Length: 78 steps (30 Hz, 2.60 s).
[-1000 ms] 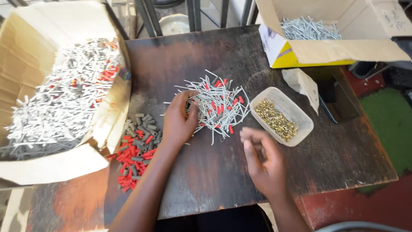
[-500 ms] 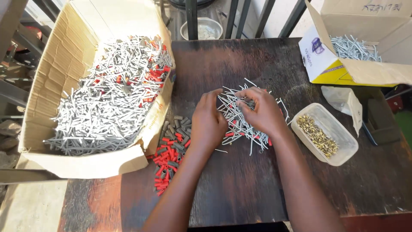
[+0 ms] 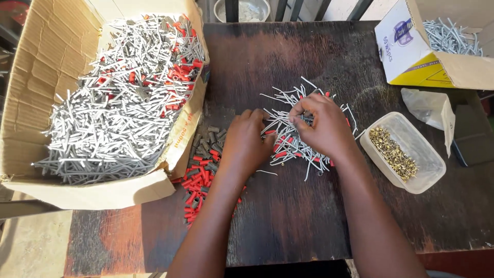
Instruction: Assembling plastic wall plugs by manually inserting metal nails into the plastic sleeves
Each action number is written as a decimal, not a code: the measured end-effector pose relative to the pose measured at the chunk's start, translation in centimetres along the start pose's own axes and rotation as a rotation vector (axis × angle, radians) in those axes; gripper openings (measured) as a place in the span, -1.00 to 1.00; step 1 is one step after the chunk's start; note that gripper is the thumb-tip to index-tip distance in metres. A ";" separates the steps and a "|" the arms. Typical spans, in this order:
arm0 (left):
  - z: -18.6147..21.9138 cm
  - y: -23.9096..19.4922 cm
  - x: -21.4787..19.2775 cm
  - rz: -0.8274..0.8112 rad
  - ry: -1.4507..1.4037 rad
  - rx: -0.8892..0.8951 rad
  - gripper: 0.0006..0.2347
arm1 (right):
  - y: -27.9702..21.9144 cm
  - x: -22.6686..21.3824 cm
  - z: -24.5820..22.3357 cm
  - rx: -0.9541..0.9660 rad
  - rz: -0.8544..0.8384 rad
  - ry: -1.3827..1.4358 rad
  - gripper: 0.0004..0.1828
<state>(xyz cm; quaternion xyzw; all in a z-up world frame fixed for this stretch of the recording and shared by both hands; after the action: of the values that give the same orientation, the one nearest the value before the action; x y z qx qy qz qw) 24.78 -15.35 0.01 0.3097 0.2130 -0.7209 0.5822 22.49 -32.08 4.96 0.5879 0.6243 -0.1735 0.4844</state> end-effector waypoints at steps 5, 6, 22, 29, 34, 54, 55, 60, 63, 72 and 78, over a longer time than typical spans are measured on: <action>0.1 -0.7 -0.8 -0.086 -0.061 -0.038 -0.55 | -0.8 -2.2 1.1 0.135 0.087 0.106 -0.96; -0.3 -0.7 -0.7 -0.101 -0.060 -0.058 -0.52 | -1.1 -2.5 1.6 0.159 0.096 0.078 -0.97; 1.8 -0.5 1.5 0.047 -0.039 0.181 -0.52 | -1.2 0.8 1.1 0.140 -0.177 -0.115 -0.57; 1.4 -0.4 1.3 0.070 -0.203 0.082 -0.59 | -1.3 2.5 2.0 0.109 -0.179 -0.120 -0.73; 2.0 -0.6 1.1 0.068 -0.432 0.032 -0.60 | -1.3 0.0 1.1 0.112 -0.159 -0.066 -0.86; 0.7 -0.6 8.0 -0.342 -1.772 -0.325 -0.63 | -0.2 -1.0 -3.9 0.131 -0.002 0.587 -0.71; 0.4 -0.6 8.1 -0.335 -1.772 -0.325 -0.63 | -0.2 -1.0 -3.9 0.128 -0.007 0.590 -0.71; -0.7 -0.2 9.1 -0.315 -1.816 -0.442 -0.70 | -0.1 -1.7 -4.2 0.110 0.009 0.616 -0.64; -0.5 -0.3 7.7 -0.234 -1.801 -0.487 -0.74 | -0.3 -2.9 -4.1 0.083 0.067 0.686 -0.63; -2.1 0.4 2.7 -0.044 -1.646 -0.482 -0.79 | -1.2 -4.4 -2.9 0.028 -0.286 0.128 -0.60; -2.0 0.3 3.1 -0.046 -1.604 -0.520 -0.80 | -1.7 -2.7 -1.8 -0.023 -0.376 0.036 -0.47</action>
<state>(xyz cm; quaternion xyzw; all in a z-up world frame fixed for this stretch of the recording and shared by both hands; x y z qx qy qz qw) 25.09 -16.27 -3.50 -0.4445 -0.0995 -0.6620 0.5952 19.81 -32.66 7.42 0.4582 0.7336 -0.2433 0.4391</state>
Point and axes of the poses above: each hand's wrist, its own y-axis towards the middle knuckle, its own x-axis out of the palm, z = x × y, the point moved 6 cm from there along y, towards the middle knuckle, and after that the axes turned 12 degrees about -x, right-handed, at the moved point
